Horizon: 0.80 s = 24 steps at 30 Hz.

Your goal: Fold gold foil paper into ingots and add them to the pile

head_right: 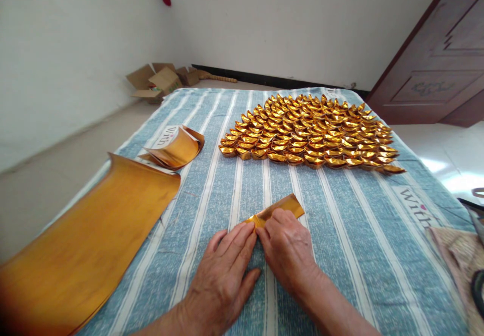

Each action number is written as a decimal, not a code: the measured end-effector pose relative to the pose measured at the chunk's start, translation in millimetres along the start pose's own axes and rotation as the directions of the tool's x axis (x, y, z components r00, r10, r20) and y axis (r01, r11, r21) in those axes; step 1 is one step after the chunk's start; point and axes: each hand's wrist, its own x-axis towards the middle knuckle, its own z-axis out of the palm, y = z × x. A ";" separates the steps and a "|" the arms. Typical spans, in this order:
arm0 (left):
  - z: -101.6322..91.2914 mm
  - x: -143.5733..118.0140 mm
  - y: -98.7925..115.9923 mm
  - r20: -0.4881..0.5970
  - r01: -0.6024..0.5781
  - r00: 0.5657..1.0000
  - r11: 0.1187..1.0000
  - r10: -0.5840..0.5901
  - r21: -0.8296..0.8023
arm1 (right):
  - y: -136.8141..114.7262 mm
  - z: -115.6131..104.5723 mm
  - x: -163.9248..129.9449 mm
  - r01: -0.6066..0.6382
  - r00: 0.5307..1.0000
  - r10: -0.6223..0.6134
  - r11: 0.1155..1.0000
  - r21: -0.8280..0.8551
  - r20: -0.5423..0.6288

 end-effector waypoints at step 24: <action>1.1 -1.0 0.4 0.020 0.015 1.000 1.000 -0.015 -0.012 | 1.3 2.1 -1.4 -0.026 1.000 0.026 1.000 0.011 0.017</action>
